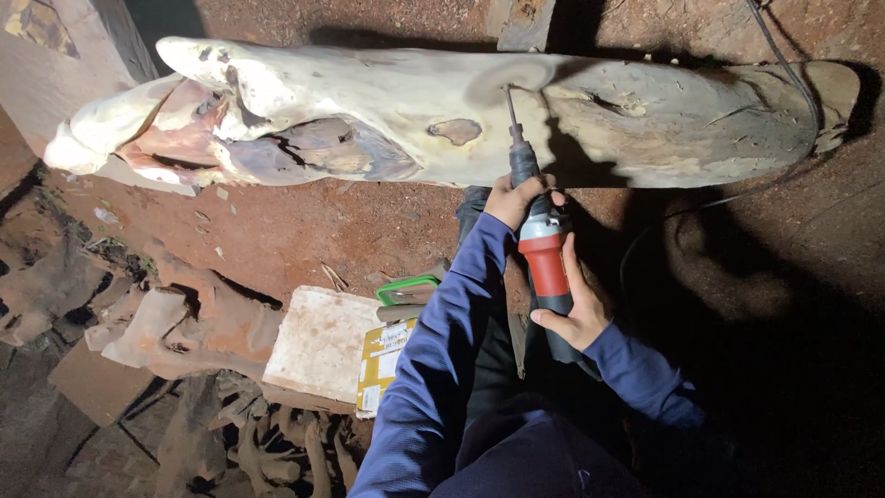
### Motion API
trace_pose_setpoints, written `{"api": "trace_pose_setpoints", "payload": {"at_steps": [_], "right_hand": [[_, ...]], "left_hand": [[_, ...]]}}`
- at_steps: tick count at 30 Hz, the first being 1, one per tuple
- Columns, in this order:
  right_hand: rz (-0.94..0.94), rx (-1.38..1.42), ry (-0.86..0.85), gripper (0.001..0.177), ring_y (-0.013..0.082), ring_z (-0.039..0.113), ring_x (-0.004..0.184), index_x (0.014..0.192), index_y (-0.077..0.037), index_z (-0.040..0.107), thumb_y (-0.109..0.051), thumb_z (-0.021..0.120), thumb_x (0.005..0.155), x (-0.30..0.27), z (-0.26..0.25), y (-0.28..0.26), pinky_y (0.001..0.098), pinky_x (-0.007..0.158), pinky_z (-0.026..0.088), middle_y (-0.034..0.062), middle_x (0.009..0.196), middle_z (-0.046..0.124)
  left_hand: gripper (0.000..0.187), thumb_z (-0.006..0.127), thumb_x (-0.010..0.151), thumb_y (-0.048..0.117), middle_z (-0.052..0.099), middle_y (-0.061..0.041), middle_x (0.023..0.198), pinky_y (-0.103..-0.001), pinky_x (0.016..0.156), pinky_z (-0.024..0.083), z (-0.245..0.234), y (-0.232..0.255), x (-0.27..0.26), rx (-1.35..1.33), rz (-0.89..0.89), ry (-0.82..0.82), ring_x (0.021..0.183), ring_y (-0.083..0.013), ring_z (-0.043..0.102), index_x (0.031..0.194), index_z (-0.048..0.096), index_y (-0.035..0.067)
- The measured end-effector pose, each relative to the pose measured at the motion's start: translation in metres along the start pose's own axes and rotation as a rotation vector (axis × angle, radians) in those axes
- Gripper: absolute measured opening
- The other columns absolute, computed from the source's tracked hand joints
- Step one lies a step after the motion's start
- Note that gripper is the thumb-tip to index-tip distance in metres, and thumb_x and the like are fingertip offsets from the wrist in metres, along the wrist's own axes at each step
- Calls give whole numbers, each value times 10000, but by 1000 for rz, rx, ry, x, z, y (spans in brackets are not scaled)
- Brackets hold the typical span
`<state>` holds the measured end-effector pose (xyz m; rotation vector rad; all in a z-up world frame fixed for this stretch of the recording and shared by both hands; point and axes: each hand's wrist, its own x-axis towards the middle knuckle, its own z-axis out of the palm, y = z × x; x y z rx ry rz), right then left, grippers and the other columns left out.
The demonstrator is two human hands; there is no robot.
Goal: Sanding a large wood carving using an angle grinder with a sanding disc attachment.
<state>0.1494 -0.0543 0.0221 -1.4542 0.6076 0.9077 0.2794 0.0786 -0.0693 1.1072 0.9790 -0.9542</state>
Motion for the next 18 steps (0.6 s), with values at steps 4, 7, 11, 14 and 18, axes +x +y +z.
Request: {"api": "trace_pose_setpoints", "payload": {"at_steps": [4,7,11,14,18], "right_hand": [[-10,-16,-15,1255,283,698,999,1658,-238,70,-232,829,659,-3,0,0,400,851,550,186,1227,643],[-7,-11,-16,1250,282,707,952,1658,-234,77,-215,829,660,-4,2,4,394,817,561,194,1214,649],[-26,-30,-26,1256,285,718,933,1655,-242,94,-232,836,641,2,9,13,381,777,573,201,1227,654],[-19,1,-13,1245,280,711,946,1654,-238,125,-215,843,637,-3,15,18,380,799,566,189,1257,640],[-39,-67,-28,1243,297,699,956,1653,-203,127,-263,844,639,-2,22,20,397,799,562,211,1309,605]], "left_hand": [[207,809,770,135,697,-197,680,-370,633,610,-3,-1,-4,-37,22,-25,626,-257,708,824,722,-45],[200,810,769,124,690,-196,678,-374,624,607,-8,-14,3,-46,35,-24,623,-254,704,832,726,-47],[205,806,777,107,683,-204,675,-375,609,609,-16,-11,6,-82,52,5,622,-264,711,858,726,-63],[191,803,790,104,683,-212,669,-384,609,612,-22,-19,9,-87,81,-8,621,-261,706,850,727,-62],[204,827,770,71,660,-221,681,-415,615,601,-28,-7,-5,-77,94,14,633,-269,691,866,723,-76]]}}
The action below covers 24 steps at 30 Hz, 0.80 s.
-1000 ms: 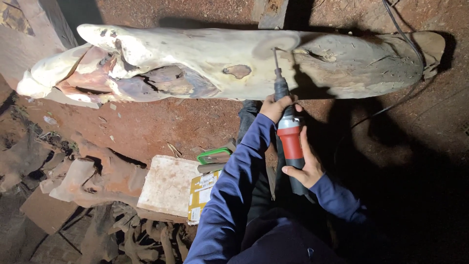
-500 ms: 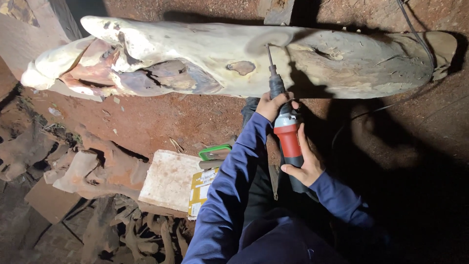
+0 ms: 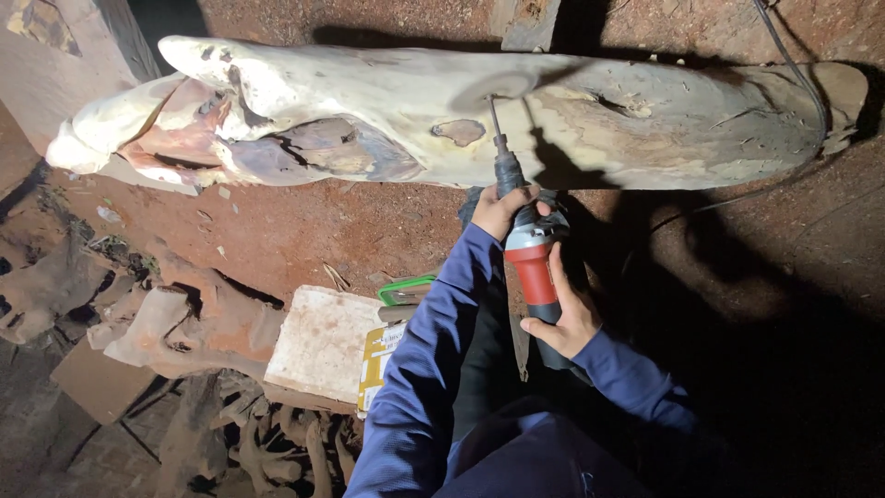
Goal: Sanding a large wood carving using an angle grinder with a sanding disc attachment.
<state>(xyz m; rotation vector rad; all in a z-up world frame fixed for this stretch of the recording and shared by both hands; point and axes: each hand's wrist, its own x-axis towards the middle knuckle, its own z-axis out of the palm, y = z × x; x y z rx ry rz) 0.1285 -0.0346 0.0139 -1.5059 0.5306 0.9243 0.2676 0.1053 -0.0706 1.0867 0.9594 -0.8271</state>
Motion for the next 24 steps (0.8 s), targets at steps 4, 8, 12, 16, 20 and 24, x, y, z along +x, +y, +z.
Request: {"api": "trace_pose_setpoints", "payload": {"at_steps": [4,8,12,16,20,24], "right_hand": [[-100,-95,8,1222,357,661,1092,1641,-150,171,-313,845,634,6,7,1,427,914,529,225,1373,583],[-153,-150,59,1221,328,624,1162,1642,-139,204,-361,850,630,1,17,2,398,961,501,191,1413,563],[-177,-177,110,1232,320,596,1203,1634,-133,239,-393,861,602,-1,34,3,389,993,477,169,1438,547],[-295,-271,141,1206,354,571,1248,1612,-74,280,-368,858,596,5,46,5,429,1038,443,183,1425,561],[-262,-202,95,1181,343,580,1258,1616,-76,268,-288,854,612,14,57,-27,436,1033,459,186,1432,566],[-206,-177,79,1182,358,578,1266,1627,-117,238,-274,846,625,20,85,-49,448,1037,467,195,1440,554]], "left_hand": [[203,827,775,90,662,-206,713,-407,659,601,-11,4,4,30,21,0,677,-257,688,881,742,-61],[186,813,784,94,669,-203,696,-393,628,603,-13,2,0,3,34,-11,656,-257,690,871,737,-51],[191,835,771,84,658,-195,691,-388,623,600,-14,10,-11,3,28,-24,655,-240,680,866,740,-52],[191,822,788,97,651,-170,687,-371,622,587,-31,15,-10,0,77,-33,666,-209,658,872,739,-54],[194,818,787,107,652,-180,668,-378,595,589,-56,24,-10,-13,82,-14,636,-224,671,859,729,-50],[207,819,787,126,661,-190,658,-371,580,591,-88,38,-12,-16,84,-3,619,-230,679,849,731,-50]]}}
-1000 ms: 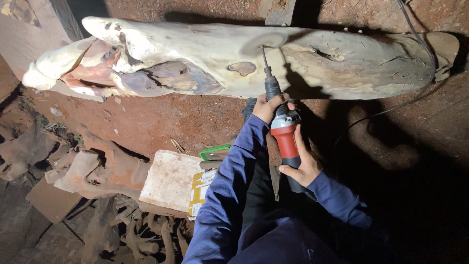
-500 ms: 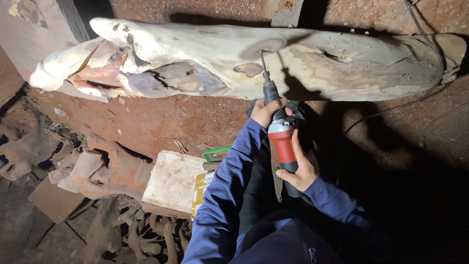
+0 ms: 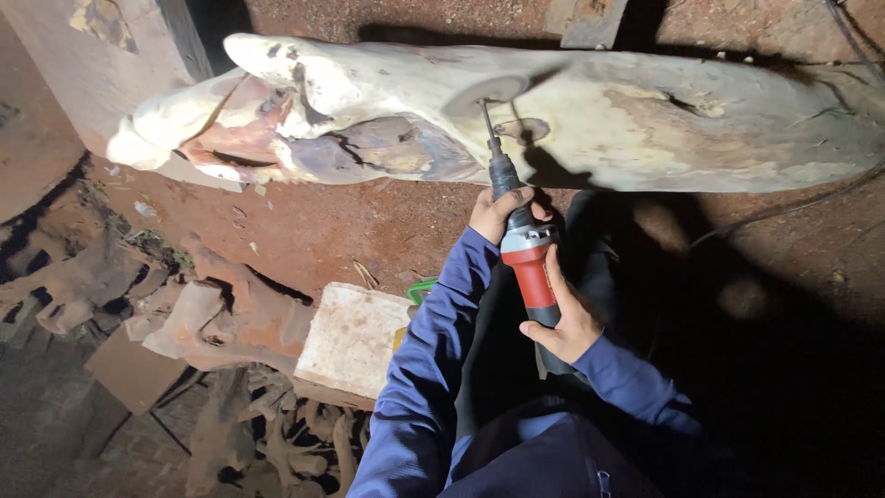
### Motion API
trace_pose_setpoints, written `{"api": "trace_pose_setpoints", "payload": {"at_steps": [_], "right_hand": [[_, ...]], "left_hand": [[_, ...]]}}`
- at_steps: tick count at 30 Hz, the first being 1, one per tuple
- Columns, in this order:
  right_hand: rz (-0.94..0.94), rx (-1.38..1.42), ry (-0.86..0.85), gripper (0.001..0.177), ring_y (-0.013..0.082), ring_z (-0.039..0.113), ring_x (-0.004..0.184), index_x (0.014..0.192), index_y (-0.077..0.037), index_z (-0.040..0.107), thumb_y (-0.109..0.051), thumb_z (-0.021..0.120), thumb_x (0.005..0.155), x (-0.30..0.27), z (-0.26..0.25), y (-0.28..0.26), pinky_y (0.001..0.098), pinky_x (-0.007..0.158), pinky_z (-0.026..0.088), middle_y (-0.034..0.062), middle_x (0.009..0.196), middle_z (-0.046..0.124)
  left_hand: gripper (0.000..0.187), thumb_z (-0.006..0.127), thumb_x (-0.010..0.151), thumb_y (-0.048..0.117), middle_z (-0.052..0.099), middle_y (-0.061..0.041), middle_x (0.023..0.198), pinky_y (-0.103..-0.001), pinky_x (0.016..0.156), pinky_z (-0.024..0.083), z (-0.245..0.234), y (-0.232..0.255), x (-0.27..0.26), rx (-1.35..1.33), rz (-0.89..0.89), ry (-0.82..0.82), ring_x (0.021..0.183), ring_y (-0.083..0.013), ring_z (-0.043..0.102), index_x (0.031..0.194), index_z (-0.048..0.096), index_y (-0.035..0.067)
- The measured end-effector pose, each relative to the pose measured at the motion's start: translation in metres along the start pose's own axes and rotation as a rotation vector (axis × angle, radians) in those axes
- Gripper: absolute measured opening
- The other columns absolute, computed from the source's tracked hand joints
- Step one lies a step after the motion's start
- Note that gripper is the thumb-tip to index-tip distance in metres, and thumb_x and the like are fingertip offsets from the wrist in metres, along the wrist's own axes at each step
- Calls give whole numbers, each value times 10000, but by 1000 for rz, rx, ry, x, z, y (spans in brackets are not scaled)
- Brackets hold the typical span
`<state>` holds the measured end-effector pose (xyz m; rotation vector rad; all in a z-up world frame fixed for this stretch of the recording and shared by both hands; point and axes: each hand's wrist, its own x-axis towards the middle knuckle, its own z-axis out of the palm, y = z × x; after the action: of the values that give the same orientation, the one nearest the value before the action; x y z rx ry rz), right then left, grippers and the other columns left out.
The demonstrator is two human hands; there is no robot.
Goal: Sanding a large wood carving using an angle grinder with a sanding disc attachment.
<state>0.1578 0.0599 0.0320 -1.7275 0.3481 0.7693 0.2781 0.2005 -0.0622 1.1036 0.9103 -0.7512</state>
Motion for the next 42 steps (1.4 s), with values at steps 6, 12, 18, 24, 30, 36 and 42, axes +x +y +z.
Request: {"api": "trace_pose_setpoints", "payload": {"at_steps": [6,12,18,24,30,36,42], "right_hand": [[110,-19,9,1203,346,632,1175,1631,-142,220,-312,863,629,-12,30,-29,407,985,501,193,1387,585],[218,59,17,1195,333,664,1098,1635,-204,191,-298,851,644,-10,44,-45,396,958,531,191,1344,606],[336,93,11,1224,321,706,1008,1639,-255,176,-291,854,621,-18,50,-50,397,869,566,172,1276,640],[326,49,20,1232,277,715,984,1635,-314,189,-342,861,603,-5,53,-52,349,841,580,132,1273,645],[368,138,8,1186,275,726,928,1634,-275,225,-288,843,622,-20,49,-65,361,809,584,149,1203,688],[355,88,-59,1220,254,734,905,1636,-304,208,-316,858,604,-27,55,-53,343,790,590,128,1191,697],[307,201,-67,1249,290,698,1037,1644,-292,152,-281,855,611,11,50,-49,383,872,552,158,1416,582]], "left_hand": [[215,771,832,175,684,-184,633,-335,570,586,-19,23,-18,92,-34,-132,575,-206,678,748,755,-22],[230,762,854,158,680,-198,636,-338,572,587,-28,32,-14,83,-66,-186,567,-223,683,758,733,-49],[223,755,844,150,691,-205,645,-319,549,574,-27,39,-22,73,-124,-168,543,-225,672,759,697,-48],[257,794,808,175,681,-216,659,-359,542,590,-31,42,-8,111,-125,-119,558,-252,688,782,725,-71],[251,753,829,184,692,-201,640,-338,545,592,-31,42,-34,112,-104,-129,546,-232,690,748,728,-53],[205,733,840,122,691,-230,666,-364,602,603,-38,42,-40,26,-84,-75,614,-283,719,789,680,-69],[259,822,750,172,646,-202,652,-404,607,597,-37,51,-11,124,-66,24,590,-262,681,823,729,-59]]}}
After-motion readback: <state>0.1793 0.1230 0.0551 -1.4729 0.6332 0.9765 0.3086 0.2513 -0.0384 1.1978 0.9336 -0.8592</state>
